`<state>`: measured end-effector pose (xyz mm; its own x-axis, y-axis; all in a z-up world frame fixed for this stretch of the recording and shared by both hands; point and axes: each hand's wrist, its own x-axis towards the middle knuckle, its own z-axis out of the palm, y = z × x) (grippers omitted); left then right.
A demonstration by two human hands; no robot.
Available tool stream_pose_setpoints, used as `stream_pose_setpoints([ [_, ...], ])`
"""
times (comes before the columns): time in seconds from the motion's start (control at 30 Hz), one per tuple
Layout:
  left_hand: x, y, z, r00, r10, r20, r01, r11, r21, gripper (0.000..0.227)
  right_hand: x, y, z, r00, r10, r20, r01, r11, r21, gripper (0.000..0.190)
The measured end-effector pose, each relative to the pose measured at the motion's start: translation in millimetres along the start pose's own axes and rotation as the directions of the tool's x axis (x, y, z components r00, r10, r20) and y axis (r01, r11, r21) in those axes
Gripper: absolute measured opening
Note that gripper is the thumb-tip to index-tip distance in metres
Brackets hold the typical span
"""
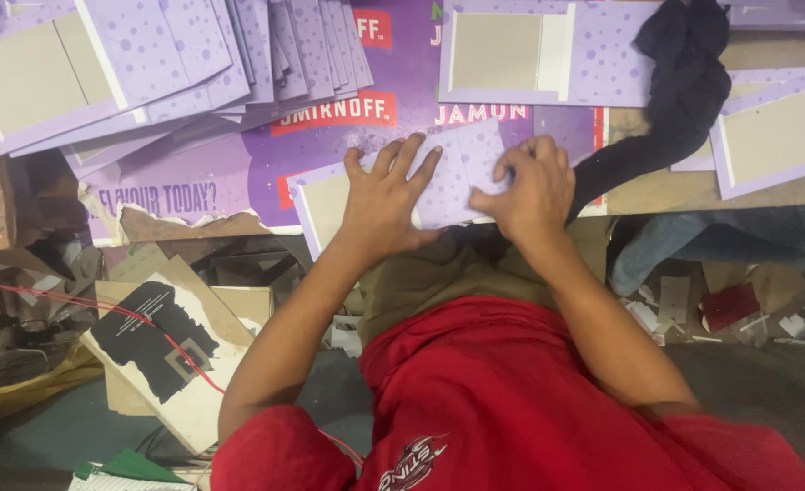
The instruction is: The person repeatedly wipes the surface of small purple cards with a dark cloth, then folds each card and places it into a growing stack. The person handles the cards one at a time, using both hands to wipe and fold them.
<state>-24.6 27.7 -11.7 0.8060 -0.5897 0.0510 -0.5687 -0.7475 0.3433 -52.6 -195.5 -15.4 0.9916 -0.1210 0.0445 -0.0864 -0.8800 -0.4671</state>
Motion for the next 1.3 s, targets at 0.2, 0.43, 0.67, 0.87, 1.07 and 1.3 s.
stream_pose_setpoints([
  [0.2,-4,-4,2,0.999,0.007,-0.035,-0.009,0.999,-0.038,0.108,-25,7,-6,0.999,-0.031,0.032,0.03,0.999,0.044,0.042],
  [0.43,-4,-3,-1,1.0,-0.001,-0.027,0.0,0.998,-0.063,0.108,-23,10,-8,0.996,-0.068,0.063,0.064,0.996,0.06,0.041],
  [0.67,-1,-7,-2,0.999,0.028,0.021,-0.026,0.997,-0.067,0.109,-8,13,-1,0.998,-0.031,0.049,0.029,0.998,0.052,0.041],
  [0.87,1,-5,-7,0.998,0.018,0.068,-0.014,0.998,-0.062,0.107,36,10,19,0.996,-0.083,-0.013,0.084,0.995,0.059,0.041],
  [1.07,-1,-5,-9,0.997,0.018,0.077,-0.013,0.998,-0.066,0.106,70,-5,30,0.998,0.017,-0.054,-0.012,0.995,0.094,0.039],
  [1.3,-2,-6,-5,0.999,0.036,0.036,-0.034,0.999,-0.041,0.105,71,-6,35,0.991,0.053,-0.12,-0.041,0.994,0.1,0.04],
])
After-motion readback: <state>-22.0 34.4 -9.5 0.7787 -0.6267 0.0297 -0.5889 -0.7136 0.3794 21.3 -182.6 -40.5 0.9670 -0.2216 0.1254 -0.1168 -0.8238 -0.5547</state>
